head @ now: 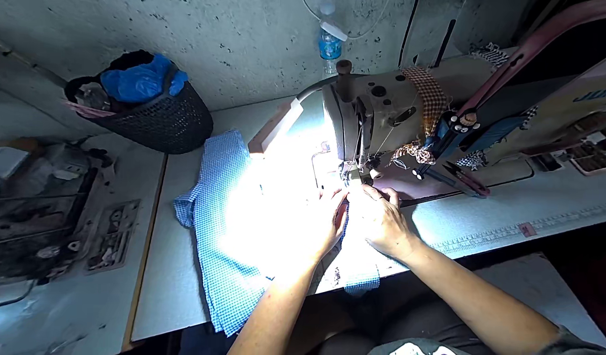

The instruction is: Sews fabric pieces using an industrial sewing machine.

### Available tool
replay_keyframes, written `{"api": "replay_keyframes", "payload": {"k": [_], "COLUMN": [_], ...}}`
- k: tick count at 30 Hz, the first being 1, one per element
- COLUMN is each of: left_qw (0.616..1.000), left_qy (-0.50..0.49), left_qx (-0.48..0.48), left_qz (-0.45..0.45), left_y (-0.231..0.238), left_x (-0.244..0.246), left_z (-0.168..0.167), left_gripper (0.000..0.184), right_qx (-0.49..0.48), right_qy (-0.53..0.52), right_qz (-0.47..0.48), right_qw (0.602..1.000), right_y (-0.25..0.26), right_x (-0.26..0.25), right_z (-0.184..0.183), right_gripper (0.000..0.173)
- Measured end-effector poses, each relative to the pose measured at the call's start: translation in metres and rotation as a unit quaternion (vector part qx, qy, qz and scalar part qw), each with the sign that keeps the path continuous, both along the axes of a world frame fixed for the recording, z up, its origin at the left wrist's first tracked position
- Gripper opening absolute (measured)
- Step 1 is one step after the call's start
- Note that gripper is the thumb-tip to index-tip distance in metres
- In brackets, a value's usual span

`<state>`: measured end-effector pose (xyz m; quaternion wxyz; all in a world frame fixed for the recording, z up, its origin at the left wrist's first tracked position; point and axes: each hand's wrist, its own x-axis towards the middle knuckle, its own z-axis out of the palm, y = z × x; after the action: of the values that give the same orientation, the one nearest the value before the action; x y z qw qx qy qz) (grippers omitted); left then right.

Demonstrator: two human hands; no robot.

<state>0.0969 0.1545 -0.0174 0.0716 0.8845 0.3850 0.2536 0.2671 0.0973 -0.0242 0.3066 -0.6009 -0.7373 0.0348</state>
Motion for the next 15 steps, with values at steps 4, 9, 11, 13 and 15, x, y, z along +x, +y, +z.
{"api": "replay_keyframes", "payload": {"k": [4, 9, 11, 13, 15], "left_qw": [1.0, 0.998, 0.998, 0.998, 0.998], "left_qy": [-0.006, 0.033, 0.029, 0.032, 0.044], "left_qx": [-0.015, -0.056, -0.057, -0.052, -0.051], "left_qz": [-0.012, -0.006, -0.018, -0.021, -0.016], "left_y": [-0.001, -0.005, -0.005, -0.005, -0.007], "left_x": [-0.003, -0.009, -0.009, -0.009, -0.008], "left_z": [-0.002, -0.001, 0.0, 0.001, 0.003], "left_gripper": [0.043, 0.052, 0.049, 0.048, 0.048], "right_qx": [0.01, 0.142, 0.177, 0.17, 0.147], "right_qy": [0.037, 0.06, 0.033, -0.011, -0.051], "right_qz": [0.017, -0.123, -0.228, -0.307, -0.318], "right_qw": [0.999, 0.98, 0.957, 0.936, 0.935], "right_y": [-0.005, -0.052, -0.067, -0.071, -0.069], "right_x": [0.009, 0.104, 0.162, 0.208, 0.234], "right_z": [0.004, 0.022, 0.027, 0.032, 0.034], "right_gripper": [0.034, 0.029, 0.035, 0.048, 0.053]}}
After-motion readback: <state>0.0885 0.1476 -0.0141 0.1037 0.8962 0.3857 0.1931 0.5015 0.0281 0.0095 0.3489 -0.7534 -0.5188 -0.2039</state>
